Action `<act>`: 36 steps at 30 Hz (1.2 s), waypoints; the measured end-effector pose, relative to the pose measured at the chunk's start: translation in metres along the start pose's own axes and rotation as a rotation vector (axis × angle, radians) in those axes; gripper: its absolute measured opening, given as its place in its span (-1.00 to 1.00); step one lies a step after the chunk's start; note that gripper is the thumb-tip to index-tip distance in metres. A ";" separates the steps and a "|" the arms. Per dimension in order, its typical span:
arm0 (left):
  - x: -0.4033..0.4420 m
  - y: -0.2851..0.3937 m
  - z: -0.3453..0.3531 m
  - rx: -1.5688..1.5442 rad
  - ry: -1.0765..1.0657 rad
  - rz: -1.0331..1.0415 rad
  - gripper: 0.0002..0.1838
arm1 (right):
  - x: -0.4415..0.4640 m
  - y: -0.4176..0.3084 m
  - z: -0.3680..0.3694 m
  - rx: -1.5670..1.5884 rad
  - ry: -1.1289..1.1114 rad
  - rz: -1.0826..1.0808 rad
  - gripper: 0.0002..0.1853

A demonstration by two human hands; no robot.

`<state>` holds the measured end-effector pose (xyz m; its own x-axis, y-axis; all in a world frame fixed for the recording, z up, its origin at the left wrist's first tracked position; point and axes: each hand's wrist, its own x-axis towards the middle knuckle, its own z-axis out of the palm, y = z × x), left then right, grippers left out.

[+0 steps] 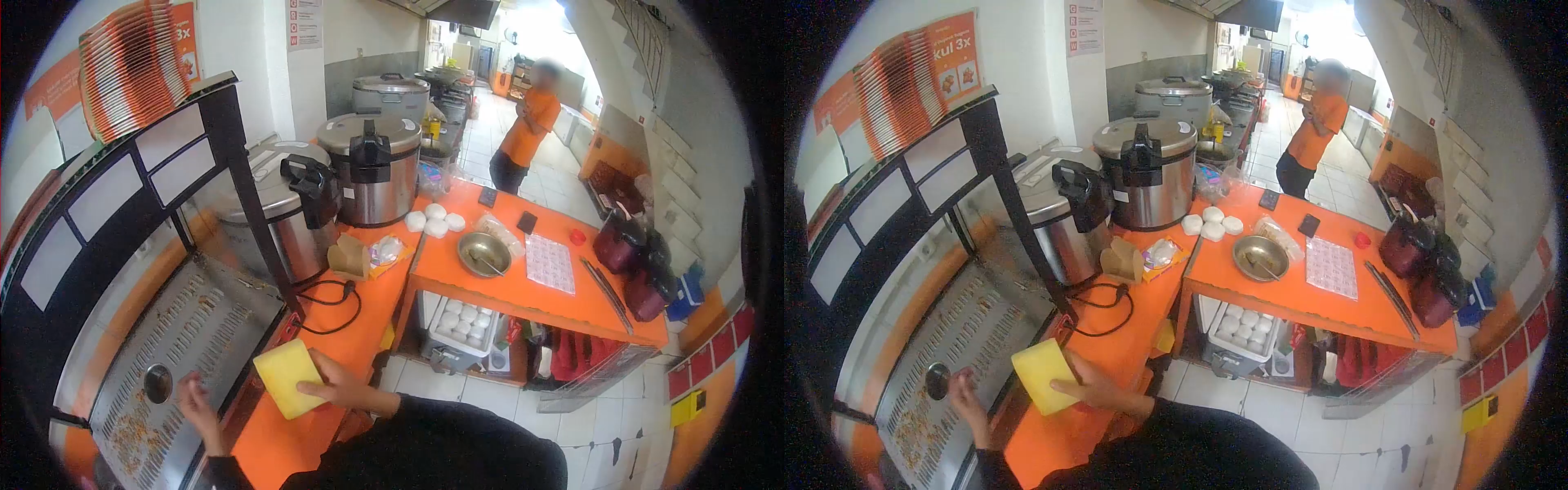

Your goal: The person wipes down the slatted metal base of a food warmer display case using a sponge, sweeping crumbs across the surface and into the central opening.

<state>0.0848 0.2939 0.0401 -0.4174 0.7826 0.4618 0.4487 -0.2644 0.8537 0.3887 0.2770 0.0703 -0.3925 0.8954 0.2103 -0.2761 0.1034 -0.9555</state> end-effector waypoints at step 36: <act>-0.082 -0.096 -0.262 0.821 0.653 -0.140 -0.79 | 0.177 0.025 0.059 -1.206 -0.172 -0.333 -0.58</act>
<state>-0.1308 0.1073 -0.0166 -0.7413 0.2572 0.6200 0.6585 0.4578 0.5974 0.2607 0.4126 0.0956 -0.5917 0.6916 0.4144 0.5548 0.7222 -0.4131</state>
